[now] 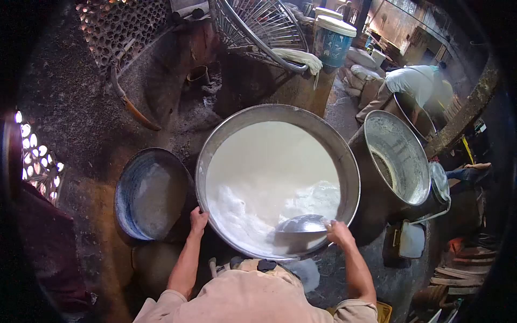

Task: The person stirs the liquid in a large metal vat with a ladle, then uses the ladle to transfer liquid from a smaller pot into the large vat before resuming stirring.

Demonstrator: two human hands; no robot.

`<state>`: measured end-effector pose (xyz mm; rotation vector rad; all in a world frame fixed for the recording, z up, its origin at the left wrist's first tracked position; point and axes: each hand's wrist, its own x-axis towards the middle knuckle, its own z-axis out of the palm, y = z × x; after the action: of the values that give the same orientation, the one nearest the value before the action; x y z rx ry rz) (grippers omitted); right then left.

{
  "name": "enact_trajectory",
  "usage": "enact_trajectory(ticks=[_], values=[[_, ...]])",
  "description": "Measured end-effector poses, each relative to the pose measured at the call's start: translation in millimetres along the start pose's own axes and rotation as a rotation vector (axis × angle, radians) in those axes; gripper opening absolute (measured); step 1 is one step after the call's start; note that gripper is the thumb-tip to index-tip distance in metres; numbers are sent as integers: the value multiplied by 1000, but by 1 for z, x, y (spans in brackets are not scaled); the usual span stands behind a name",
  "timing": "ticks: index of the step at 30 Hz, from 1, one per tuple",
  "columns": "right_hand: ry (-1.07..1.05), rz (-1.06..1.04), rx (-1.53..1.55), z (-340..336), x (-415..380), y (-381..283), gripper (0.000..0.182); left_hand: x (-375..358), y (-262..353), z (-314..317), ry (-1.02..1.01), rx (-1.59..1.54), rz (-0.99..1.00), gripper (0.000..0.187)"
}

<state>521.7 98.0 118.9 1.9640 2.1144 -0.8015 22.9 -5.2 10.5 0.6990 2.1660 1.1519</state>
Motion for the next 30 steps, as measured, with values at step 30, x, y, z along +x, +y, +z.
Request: enact_trajectory(ticks=[30], values=[[137,-21,594,72,86,-34,21,-2,8,-6,-52,-22,-37,26]])
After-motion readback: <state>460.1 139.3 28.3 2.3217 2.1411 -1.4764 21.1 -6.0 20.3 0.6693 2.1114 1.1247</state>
